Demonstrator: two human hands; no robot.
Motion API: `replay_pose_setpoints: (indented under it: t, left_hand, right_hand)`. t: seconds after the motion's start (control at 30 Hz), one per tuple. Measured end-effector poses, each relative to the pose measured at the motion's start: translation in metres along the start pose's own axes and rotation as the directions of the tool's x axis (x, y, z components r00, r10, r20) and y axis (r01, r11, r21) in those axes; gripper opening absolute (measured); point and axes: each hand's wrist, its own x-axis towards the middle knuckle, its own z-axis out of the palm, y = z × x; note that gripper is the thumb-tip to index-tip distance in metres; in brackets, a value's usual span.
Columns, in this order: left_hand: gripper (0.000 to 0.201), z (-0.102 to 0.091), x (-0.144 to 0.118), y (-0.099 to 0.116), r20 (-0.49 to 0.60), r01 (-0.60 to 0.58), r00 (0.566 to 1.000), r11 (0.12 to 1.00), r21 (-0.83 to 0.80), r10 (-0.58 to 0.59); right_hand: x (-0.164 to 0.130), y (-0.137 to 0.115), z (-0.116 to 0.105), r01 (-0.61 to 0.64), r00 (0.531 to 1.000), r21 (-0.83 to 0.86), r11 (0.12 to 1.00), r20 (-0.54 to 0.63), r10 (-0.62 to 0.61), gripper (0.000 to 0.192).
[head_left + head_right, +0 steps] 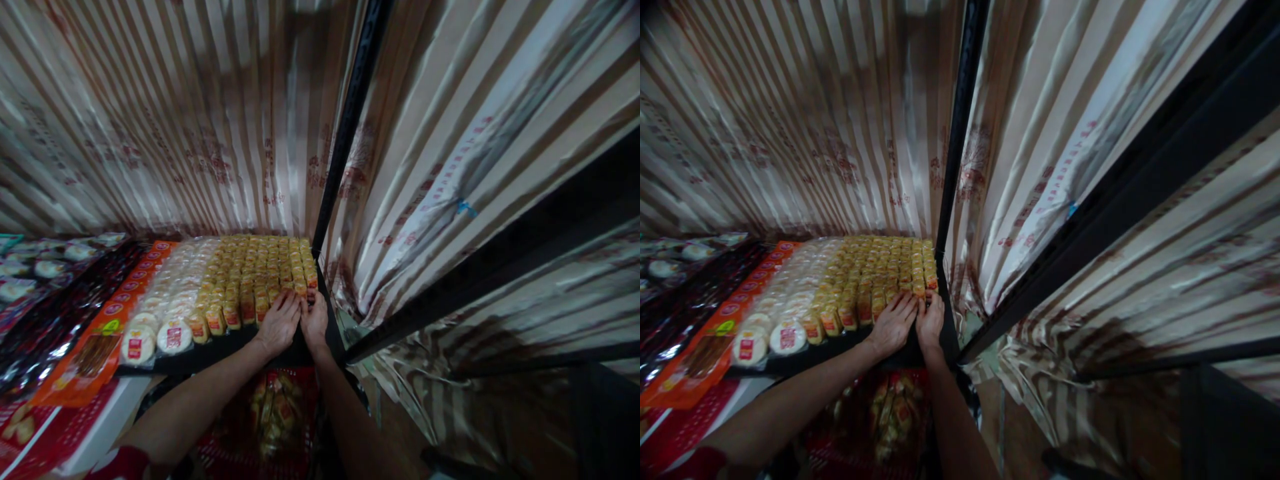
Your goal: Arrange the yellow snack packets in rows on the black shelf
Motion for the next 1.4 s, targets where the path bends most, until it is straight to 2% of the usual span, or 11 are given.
replay_pose_setpoints:
  t: [0.17, 0.33, 0.47, 0.63, 0.83, 1.0, 1.13, 1.2, 1.27, 1.33, 1.4]
  left_hand:
    - [0.048, 0.011, 0.004, 0.000, -0.019, -0.027, 0.999, 0.997, 0.078, 0.029]
    - [0.046, 0.016, 0.003, 0.000, -0.035, -0.033, 0.999, 0.993, 0.111, 0.037]
    - [0.049, 0.019, 0.000, 0.000, -0.039, -0.039, 0.998, 0.993, 0.110, 0.044]
    - [0.054, 0.024, -0.002, -0.001, -0.053, -0.040, 0.998, 0.995, 0.093, 0.045]
    - [0.050, 0.023, -0.004, 0.002, -0.096, -0.027, 0.995, 0.992, 0.125, 0.039]
    - [0.044, 0.017, -0.025, 0.015, -0.128, -0.039, 0.991, 0.999, 0.034, 0.043]
    - [0.038, 0.019, -0.066, 0.037, -0.052, 0.010, 0.998, 0.986, -0.169, -0.019]
    - [0.031, 0.026, -0.093, 0.049, 0.012, -0.007, 1.000, 0.960, -0.280, 0.011]
    - [0.025, 0.034, -0.121, 0.060, 0.065, 0.000, 0.997, 0.916, -0.400, 0.029]
    - [0.025, 0.044, -0.147, 0.068, 0.160, 0.111, 0.987, 0.837, -0.535, -0.028]
    - [0.029, 0.053, -0.169, 0.070, 0.348, 0.340, 0.926, 0.718, -0.607, -0.144]
  right_hand:
    - [0.000, 0.005, 0.001, 0.029, 0.999, 0.089, 0.996, -0.018, -0.027, 0.027]
    - [0.005, 0.010, 0.000, 0.068, 0.982, 0.008, 0.998, -0.179, -0.065, 0.034]
    - [0.010, 0.015, 0.002, 0.094, 0.985, -0.064, 0.994, -0.139, -0.102, 0.039]
    - [0.010, 0.016, 0.002, 0.095, 0.989, -0.054, 0.994, -0.111, -0.101, 0.043]
    - [0.008, 0.016, 0.001, 0.083, 0.991, -0.054, 0.995, -0.103, -0.088, 0.039]
    - [0.007, 0.008, -0.008, 0.111, 0.987, -0.043, 0.993, -0.112, -0.115, 0.034]
    - [-0.021, -0.017, -0.020, 0.112, 0.984, 0.042, 0.993, -0.146, -0.105, 0.030]
    - [-0.050, -0.033, -0.025, 0.070, 0.995, 0.156, 0.985, -0.075, -0.059, 0.028]
    - [-0.084, -0.045, -0.027, 0.042, 0.997, 0.254, 0.966, 0.048, -0.056, 0.024]
    - [-0.119, -0.051, -0.025, 0.042, 0.977, 0.281, 0.959, 0.189, -0.098, 0.021]
    - [-0.149, -0.050, -0.019, 0.044, 0.928, 0.256, 0.966, 0.347, -0.134, 0.020]
